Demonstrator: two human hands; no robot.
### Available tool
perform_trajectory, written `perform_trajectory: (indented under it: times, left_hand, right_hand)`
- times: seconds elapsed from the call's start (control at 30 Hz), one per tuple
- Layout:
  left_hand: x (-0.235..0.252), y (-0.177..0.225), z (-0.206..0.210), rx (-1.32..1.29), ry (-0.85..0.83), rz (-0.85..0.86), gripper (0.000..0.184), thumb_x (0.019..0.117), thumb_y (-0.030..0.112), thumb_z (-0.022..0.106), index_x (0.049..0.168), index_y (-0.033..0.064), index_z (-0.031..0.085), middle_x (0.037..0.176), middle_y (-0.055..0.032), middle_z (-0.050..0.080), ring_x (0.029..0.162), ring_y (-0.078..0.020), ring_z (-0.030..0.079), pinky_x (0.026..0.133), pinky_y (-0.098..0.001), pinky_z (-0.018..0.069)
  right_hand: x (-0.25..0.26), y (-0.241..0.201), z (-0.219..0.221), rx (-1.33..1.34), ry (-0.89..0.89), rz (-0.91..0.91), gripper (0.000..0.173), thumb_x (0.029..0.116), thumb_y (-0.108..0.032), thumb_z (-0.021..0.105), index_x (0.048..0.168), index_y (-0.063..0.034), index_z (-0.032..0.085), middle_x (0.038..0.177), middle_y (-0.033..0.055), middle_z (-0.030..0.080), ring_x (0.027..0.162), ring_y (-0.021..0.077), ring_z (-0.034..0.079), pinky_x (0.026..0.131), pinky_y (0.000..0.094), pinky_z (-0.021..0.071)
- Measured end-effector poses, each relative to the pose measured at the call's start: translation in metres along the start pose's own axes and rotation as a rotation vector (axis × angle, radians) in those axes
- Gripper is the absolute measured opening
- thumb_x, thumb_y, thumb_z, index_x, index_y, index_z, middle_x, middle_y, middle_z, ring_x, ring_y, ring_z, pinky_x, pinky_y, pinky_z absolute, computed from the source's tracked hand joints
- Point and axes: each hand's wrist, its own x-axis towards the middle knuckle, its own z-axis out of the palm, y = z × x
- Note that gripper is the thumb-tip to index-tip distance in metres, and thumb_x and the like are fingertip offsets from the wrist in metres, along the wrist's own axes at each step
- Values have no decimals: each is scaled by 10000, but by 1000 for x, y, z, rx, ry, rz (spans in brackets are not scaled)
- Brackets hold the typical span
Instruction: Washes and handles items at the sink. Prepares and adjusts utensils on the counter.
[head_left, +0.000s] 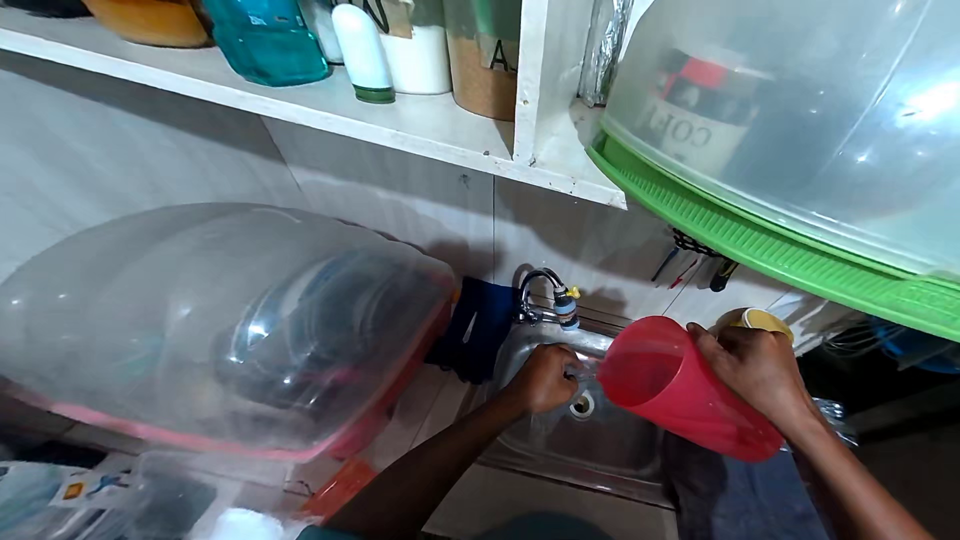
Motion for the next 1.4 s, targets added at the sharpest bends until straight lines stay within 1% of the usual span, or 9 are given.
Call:
perform_trajectory:
  times: [0.1,0.17,0.33,0.53,0.67,0.83,1.07,1.3,1.4]
  left_hand:
    - [2,8,-10,-8,-20,-1,257,845,213,697,1079,286,773,1154,120,697,916,-20,663,826,-281,583]
    - [3,12,-15,-3,-34,7,250,849,215,691,1076,279,775,1162,121,698,933,-22,664,841,-284,579]
    - [4,23,-23,-20,-30,21,223,851,213,700,1052,264,781,1172,106,701,905,-27,671,820,-285,588]
    - [6,25,-28,-24,-47,17,214,845,213,702,1034,276,779,1164,128,699,905,-15,664,808,-273,584]
    - [8,28,-32,-26,-54,16,229,838,214,704,1040,290,780,1156,133,701,884,-16,663,792,-279,583]
    - [10,43,-47,-27,-87,20,222,839,208,705,1039,268,781,1162,108,709,884,-38,670,795,-301,582]
    - [12,52,-58,17,-118,37,225,841,201,702,1046,249,782,1149,86,716,882,-59,668,803,-321,573]
    - [13,53,-58,-12,-119,55,155,837,208,714,978,215,780,1063,70,724,856,-67,665,780,-330,575]
    - [13,55,-59,-7,-126,41,185,835,208,712,1005,233,783,1082,80,720,854,-61,663,785,-326,575]
  right_hand:
    - [4,-2,-9,-9,14,-12,538,925,-668,564,599,-243,511,571,-63,480,535,112,511,501,397,450]
    - [7,-4,-16,-21,8,-17,539,925,-680,556,610,-245,523,574,-64,486,540,115,519,503,404,453]
    - [12,-14,-33,-8,-4,-21,542,931,-675,545,617,-234,519,587,-56,487,561,131,526,518,422,456]
    - [15,-20,-45,-19,-14,-34,499,938,-684,525,657,-280,614,600,-92,526,583,103,552,529,417,471]
    - [15,-24,-51,-37,-7,-47,510,949,-681,508,660,-273,613,601,-90,528,587,104,553,539,417,476]
    - [14,-38,-63,-28,10,-63,510,948,-668,523,664,-251,597,624,-72,530,608,115,555,563,417,487]
    - [16,-53,-75,0,43,-89,516,931,-649,550,647,-218,519,624,-30,499,594,152,518,570,440,467]
    - [18,-59,-78,-14,57,-119,502,933,-651,550,677,-219,538,660,-24,528,618,166,542,583,456,483]
    - [18,-61,-80,-27,51,-126,522,931,-671,536,672,-218,530,654,-19,523,613,168,537,574,464,477]
